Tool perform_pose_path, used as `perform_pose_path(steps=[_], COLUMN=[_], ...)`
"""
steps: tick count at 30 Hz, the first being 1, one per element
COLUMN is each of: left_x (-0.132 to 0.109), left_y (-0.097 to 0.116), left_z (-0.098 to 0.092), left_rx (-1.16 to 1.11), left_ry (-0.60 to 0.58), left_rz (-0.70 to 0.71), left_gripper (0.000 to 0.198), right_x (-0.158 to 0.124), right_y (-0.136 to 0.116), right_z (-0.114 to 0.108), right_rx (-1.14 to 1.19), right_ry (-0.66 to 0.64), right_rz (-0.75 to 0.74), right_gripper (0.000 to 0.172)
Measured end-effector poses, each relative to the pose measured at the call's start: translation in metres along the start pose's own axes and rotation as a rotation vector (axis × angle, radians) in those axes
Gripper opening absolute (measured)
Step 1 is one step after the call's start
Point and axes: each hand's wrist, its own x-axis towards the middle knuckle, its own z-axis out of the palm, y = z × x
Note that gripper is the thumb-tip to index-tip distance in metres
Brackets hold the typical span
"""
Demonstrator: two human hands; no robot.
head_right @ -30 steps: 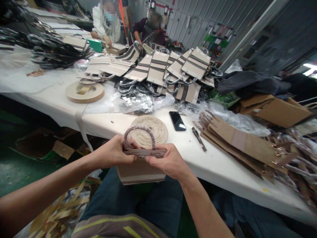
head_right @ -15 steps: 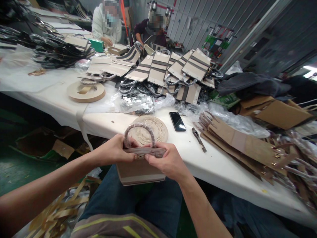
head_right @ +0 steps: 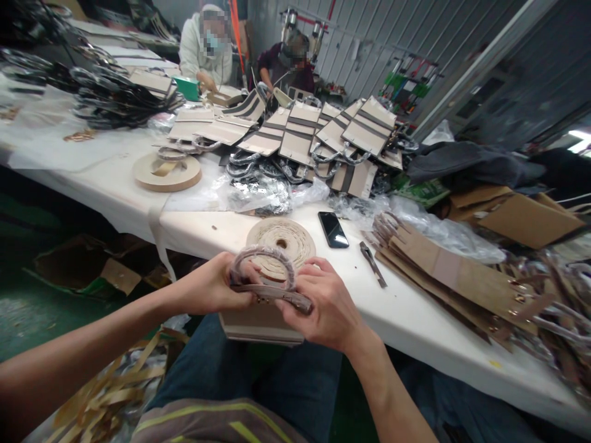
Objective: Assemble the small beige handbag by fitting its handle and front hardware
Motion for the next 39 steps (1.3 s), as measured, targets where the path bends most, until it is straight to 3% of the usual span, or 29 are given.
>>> perform_pose_path(steps=[3, 6, 10, 19, 23, 28, 33, 39], left_x=[0.000, 0.002, 0.004, 0.002, 0.003, 0.003, 0.000, -0.001], left_y=[-0.003, -0.003, -0.003, -0.005, -0.008, -0.016, -0.016, -0.012], left_z=[0.002, 0.004, 0.003, 0.002, 0.004, 0.003, 0.003, 0.004], left_rx=[-0.057, -0.054, -0.041, 0.127, 0.154, 0.031, -0.001, -0.038], left_ry=[-0.011, -0.025, -0.053, -0.100, -0.082, -0.066, -0.097, -0.053], left_rz=[-0.017, -0.042, -0.049, 0.026, 0.061, -0.001, -0.031, -0.052], left_gripper=[0.016, 0.019, 0.021, 0.020, 0.025, 0.014, 0.013, 0.018], right_x=[-0.005, -0.012, -0.017, -0.020, -0.022, -0.027, -0.031, -0.023], right_y=[0.001, -0.002, -0.006, -0.003, -0.001, 0.006, 0.011, -0.002], right_z=[-0.004, 0.005, 0.022, 0.032, 0.031, 0.025, 0.029, 0.039], right_rx=[-0.038, 0.191, 0.482, 0.651, 0.693, 0.719, 0.727, 0.798], right_ry=[-0.047, 0.003, 0.043, 0.068, 0.041, -0.058, -0.019, 0.042], right_rz=[0.011, 0.210, 0.450, 0.486, 0.528, 0.559, 0.564, 0.630], right_gripper=[0.016, 0.033, 0.026, 0.012, 0.020, 0.040, 0.040, 0.035])
